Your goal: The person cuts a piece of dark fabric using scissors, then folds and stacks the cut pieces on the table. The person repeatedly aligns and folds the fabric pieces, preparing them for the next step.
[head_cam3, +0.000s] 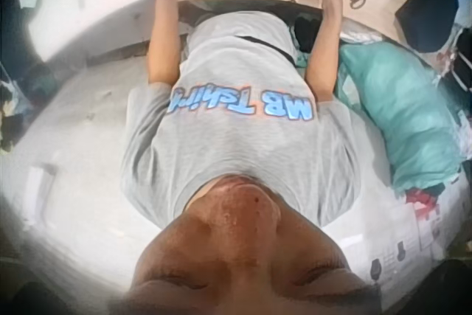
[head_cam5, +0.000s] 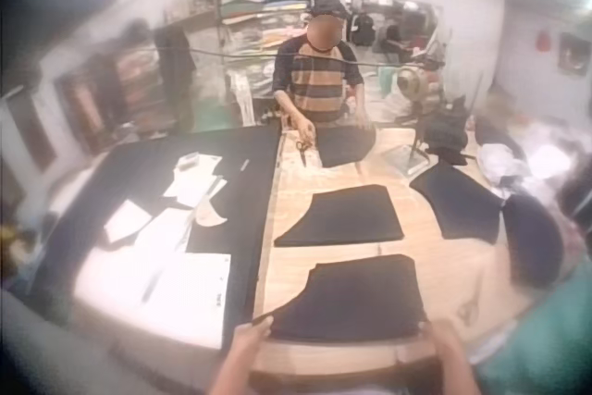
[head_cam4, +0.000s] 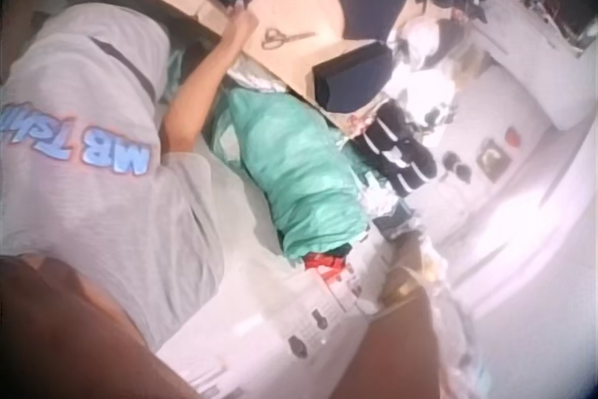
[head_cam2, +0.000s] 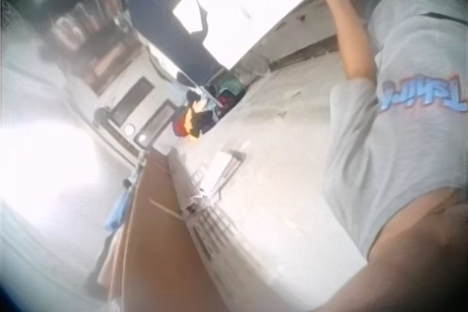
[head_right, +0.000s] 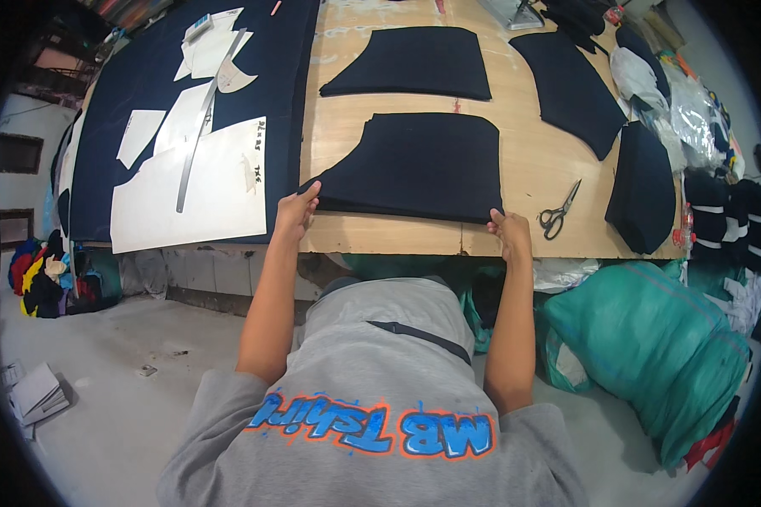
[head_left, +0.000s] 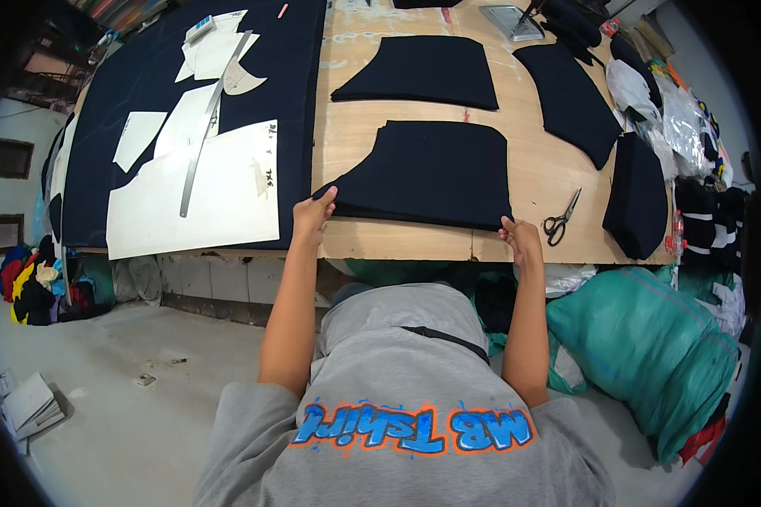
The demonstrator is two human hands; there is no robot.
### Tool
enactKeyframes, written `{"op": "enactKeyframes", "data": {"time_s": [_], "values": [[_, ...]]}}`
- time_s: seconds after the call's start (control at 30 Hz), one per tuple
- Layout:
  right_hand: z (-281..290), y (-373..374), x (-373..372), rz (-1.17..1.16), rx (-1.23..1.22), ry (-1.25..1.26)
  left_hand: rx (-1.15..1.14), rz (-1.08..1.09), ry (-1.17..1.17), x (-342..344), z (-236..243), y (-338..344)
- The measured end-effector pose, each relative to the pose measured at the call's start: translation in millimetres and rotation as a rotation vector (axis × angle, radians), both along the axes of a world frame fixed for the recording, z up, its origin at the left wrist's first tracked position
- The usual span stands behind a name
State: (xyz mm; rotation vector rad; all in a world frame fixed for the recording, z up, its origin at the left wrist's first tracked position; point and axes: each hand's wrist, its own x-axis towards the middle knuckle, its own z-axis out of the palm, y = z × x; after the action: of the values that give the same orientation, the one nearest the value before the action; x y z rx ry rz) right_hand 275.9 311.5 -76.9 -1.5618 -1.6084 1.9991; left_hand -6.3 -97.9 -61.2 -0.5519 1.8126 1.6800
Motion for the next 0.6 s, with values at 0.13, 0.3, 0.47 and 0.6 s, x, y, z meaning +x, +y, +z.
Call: {"op": "enactKeyframes", "data": {"time_s": [0.13, 0.3, 0.47, 0.6], "values": [[6, -9, 0, -0.041, 0.000, 0.032, -0.051, 0.010, -0.017, -4, 3, 5], [19, -16, -10, -0.076, 0.022, 0.021, -0.020, 0.011, 0.031, -12, -7, 4], [73, -4, -32, -0.085, 0.116, 0.151, 0.025, -0.035, 0.105, -40, 29, 9], [128, 19, -46, -0.067, 0.249, 0.217, 0.065, -0.091, 0.203, -57, 98, 21]]}}
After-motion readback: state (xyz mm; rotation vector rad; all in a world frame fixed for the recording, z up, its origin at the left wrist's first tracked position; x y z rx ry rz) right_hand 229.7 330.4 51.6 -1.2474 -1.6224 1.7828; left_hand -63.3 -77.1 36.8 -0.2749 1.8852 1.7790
